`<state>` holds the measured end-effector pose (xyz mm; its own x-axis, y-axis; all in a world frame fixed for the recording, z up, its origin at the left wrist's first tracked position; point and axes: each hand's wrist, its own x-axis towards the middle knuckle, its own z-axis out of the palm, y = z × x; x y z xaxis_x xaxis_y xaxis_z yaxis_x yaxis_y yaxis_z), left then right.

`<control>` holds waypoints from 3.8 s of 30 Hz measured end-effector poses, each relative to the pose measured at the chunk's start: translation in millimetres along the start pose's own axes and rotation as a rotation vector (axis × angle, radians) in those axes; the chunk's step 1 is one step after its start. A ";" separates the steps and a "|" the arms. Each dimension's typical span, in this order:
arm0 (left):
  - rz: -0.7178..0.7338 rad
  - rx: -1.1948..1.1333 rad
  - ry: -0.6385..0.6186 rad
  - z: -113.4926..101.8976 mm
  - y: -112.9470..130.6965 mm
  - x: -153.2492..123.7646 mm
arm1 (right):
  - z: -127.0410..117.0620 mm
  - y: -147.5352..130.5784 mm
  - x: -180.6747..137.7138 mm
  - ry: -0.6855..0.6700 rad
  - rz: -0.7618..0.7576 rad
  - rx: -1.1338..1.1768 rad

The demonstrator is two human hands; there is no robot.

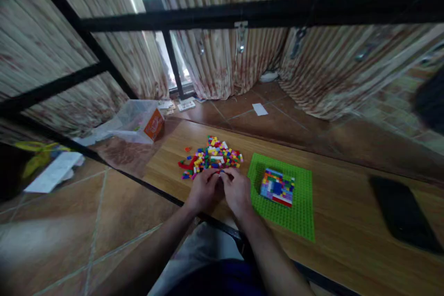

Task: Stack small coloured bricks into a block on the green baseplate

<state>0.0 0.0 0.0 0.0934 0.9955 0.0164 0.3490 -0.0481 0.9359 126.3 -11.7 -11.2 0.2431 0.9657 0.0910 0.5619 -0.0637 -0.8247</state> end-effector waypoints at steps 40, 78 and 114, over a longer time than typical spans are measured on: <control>0.006 0.787 -0.073 -40.7 17.7 41.0 | 10.8 2.6 25.6 0.054 -0.261 -0.122; -0.207 -0.177 -0.306 95.1 45.8 -7.9 | -119.9 70.5 -72.2 0.435 -0.018 -0.105; 0.090 0.478 -0.328 101.4 63.8 -7.5 | -130.1 85.7 -67.5 0.387 -0.074 -0.031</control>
<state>116.1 -18.9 23.9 0.3995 0.9120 -0.0927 0.7010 -0.2387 0.6721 260.9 -115.1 -15.5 0.4781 0.8018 0.3584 0.6112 -0.0107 -0.7914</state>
